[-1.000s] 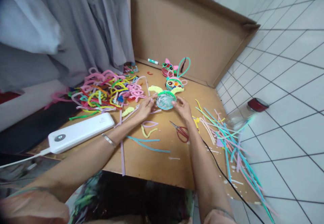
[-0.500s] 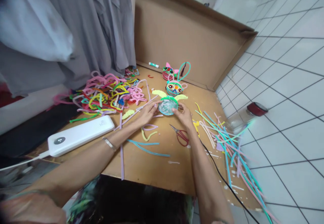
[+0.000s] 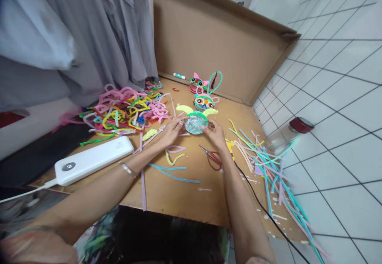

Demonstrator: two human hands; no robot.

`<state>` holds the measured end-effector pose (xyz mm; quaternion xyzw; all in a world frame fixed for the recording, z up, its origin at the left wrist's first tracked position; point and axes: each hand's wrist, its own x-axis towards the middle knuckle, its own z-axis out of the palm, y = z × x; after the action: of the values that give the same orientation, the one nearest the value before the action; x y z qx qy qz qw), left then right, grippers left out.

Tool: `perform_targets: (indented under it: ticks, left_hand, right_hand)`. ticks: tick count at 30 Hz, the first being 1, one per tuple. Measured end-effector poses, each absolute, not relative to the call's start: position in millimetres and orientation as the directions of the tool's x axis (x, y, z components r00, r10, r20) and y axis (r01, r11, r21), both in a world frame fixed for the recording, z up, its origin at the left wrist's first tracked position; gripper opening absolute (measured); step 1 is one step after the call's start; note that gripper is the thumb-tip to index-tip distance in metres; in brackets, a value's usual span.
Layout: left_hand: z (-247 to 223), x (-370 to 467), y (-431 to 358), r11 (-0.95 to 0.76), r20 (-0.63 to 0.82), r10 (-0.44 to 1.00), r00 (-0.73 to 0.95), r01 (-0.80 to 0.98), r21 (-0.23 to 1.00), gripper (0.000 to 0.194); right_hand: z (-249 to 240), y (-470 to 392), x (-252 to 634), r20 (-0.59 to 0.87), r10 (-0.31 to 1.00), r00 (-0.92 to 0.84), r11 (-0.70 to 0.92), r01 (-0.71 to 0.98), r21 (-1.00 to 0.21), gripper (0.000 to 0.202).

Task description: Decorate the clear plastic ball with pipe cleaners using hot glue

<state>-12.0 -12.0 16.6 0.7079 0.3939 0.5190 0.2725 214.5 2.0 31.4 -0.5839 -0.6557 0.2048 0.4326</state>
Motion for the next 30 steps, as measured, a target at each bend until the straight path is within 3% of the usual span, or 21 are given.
perform_targets:
  ticks: [4,9,14,18,21,25,30]
  left_hand:
    - [15.1,-12.1,-10.2,-0.541,0.52,0.841,0.15,0.278,0.794,0.053]
    - [16.1,-11.1,-10.9,-0.509,0.495,0.86,0.124,0.269,0.817,0.05]
    - [24.0,-12.5,-18.5,-0.44,0.469,0.882,-0.036,0.288,0.85,0.044]
    - [31.2,-7.8,-27.9,-0.443,0.463,0.884,-0.056,0.213,0.871,0.044]
    - [33.0,2.1,-34.5,-0.427,0.432,0.9,-0.053,0.088,0.9,0.047]
    - [30.3,16.6,-43.8,-0.255,0.265,0.962,0.07,-0.126,0.959,0.049]
    - [29.3,27.1,-54.4,-0.091,0.137,0.968,0.211,-0.213,0.973,0.052]
  right_hand:
    - [38.2,-6.3,215.4,0.318,0.944,0.087,0.201,0.613,-0.764,0.056]
    - [53.0,-35.4,235.6,0.427,0.874,0.231,0.126,0.742,-0.659,0.051]
    - [51.8,-74.6,257.2,0.51,0.766,0.392,-0.128,0.87,-0.476,0.046]
    - [46.3,-93.4,256.6,0.38,0.823,0.423,-0.363,0.905,-0.22,0.05]
    - [46.4,-94.8,246.8,0.226,0.879,0.42,-0.41,0.907,-0.092,0.062]
    - [45.5,-88.9,237.5,0.163,0.866,0.473,-0.463,0.881,-0.099,0.063]
    - [40.7,-87.9,242.4,0.187,0.836,0.516,-0.474,0.851,-0.225,0.05]
